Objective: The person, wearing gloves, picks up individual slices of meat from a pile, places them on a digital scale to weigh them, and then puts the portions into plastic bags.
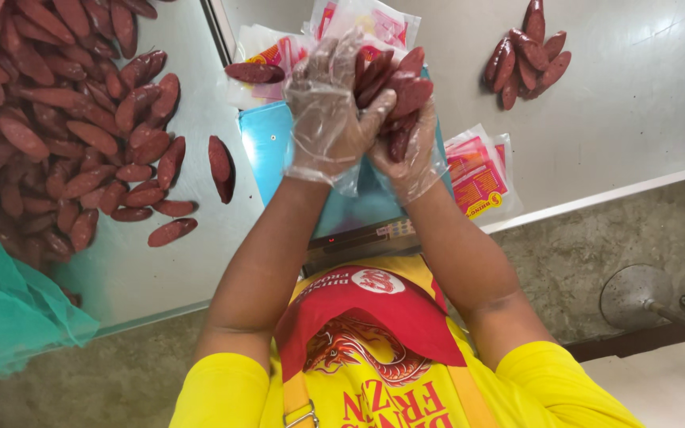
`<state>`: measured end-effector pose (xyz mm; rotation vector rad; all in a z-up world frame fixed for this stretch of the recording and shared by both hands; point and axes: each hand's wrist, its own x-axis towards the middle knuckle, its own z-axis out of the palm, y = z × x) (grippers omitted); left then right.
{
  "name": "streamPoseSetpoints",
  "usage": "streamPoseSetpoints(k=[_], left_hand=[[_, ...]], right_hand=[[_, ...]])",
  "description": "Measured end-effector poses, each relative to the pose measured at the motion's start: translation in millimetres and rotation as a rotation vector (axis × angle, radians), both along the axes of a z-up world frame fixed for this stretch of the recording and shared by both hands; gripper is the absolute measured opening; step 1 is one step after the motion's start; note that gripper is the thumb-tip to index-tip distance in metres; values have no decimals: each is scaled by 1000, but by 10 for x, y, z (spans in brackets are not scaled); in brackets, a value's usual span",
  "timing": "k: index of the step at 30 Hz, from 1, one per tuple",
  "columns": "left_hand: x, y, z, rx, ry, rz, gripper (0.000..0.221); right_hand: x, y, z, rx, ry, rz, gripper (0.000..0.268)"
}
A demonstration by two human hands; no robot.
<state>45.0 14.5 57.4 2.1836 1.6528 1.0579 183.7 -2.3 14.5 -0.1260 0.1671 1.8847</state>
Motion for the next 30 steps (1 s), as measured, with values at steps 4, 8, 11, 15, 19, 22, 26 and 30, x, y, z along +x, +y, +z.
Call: streamPoseSetpoints(k=[4,8,11,15,19,22,26,30], left_hand=[[-51,318,3,-6,-60,-111,83],[-219,288,-117,-11,-720,-210,59],[-571,74,-353,-163,-1182,-179,40],[-1331,-396,-579,-286,-1108,121,17],[-1686,-660,-525,-383,-1023,290,14],[-1648,-502,-405,-413,-826,291,14],[-1247,144,-396,-327,-424,1,19],[-391,1013,-689,-359,119,-319,29]], right_hand=[[198,292,19,-3,24,-2,57],[544,731,12,270,-259,52,44],[858,1132,33,130,-453,-103,50],[1320,1713,-105,227,-634,-171,53],[1700,2050,-486,280,-837,-146,47],[1999,2315,-800,118,-904,-136,45],[1715,2513,-1238,369,-1910,-608,44],[1475,2292,-1013,800,-2856,-737,36]])
